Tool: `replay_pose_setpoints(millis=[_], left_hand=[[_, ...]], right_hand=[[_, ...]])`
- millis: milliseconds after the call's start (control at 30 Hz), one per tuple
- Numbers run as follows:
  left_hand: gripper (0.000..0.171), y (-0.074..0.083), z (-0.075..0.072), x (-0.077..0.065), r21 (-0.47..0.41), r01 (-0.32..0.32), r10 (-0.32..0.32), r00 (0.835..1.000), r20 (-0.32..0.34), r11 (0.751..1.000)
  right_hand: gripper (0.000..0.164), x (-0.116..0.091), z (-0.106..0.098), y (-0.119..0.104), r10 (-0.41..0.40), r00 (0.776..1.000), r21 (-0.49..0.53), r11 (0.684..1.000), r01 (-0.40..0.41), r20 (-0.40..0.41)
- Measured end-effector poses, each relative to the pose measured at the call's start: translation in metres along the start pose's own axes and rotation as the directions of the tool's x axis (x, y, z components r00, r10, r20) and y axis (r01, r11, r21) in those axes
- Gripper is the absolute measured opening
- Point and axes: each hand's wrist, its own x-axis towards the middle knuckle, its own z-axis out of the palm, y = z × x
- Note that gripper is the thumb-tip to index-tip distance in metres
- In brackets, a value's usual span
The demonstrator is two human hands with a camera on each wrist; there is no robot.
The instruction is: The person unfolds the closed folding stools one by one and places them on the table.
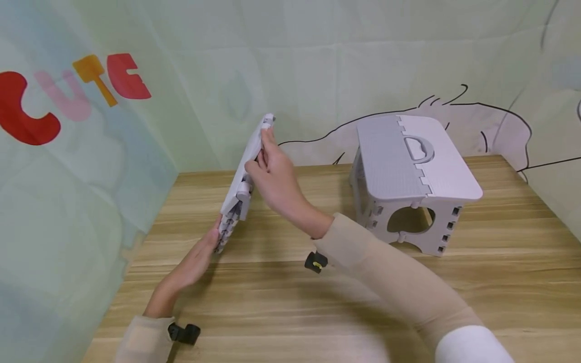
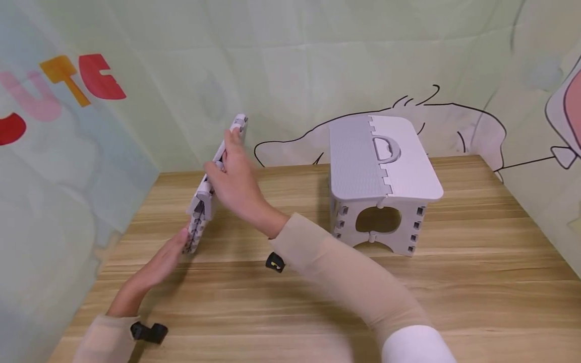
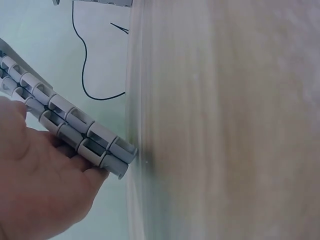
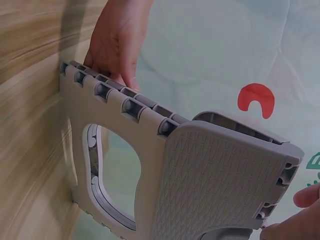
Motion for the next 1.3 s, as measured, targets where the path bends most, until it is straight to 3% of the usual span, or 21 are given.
replay_pose_setpoints(millis=[233, 367, 533, 633, 967, 1300], left_hand=[[0.054, -0.001, -0.003, 0.000, -0.053, -0.036, 0.035, 0.999, -0.020, 0.998], [0.057, 0.000, -0.004, -0.001, -0.062, 0.019, -0.020, 0.999, -0.028, 0.998], [0.064, 0.001, -0.006, -0.002, -0.016, 0.147, -0.147, 0.988, -0.042, 0.989], [0.067, 0.000, -0.009, -0.002, 0.004, 0.179, -0.178, 0.983, -0.044, 0.984], [0.064, -0.004, -0.012, 0.000, -0.171, 0.074, -0.073, 0.997, 0.013, 0.982], [0.069, -0.008, -0.016, 0.000, -0.257, 0.105, -0.102, 0.994, 0.024, 0.961]], right_hand=[[0.071, 0.009, 0.007, -0.005, -0.005, 0.999, -0.111, 0.994, 0.011, 0.054], [0.070, 0.013, 0.008, -0.007, -0.025, 0.994, -0.234, 0.971, 0.049, 0.104], [0.067, 0.019, 0.007, -0.012, -0.007, 0.983, -0.409, 0.909, 0.083, 0.184], [0.067, 0.024, 0.008, -0.016, 0.017, 0.973, -0.471, 0.877, 0.096, 0.230], [0.066, 0.037, 0.021, -0.022, 0.052, 0.961, -0.580, 0.806, 0.121, 0.272], [0.064, 0.053, 0.040, -0.030, 0.090, 0.944, -0.727, 0.662, 0.182, 0.319]])
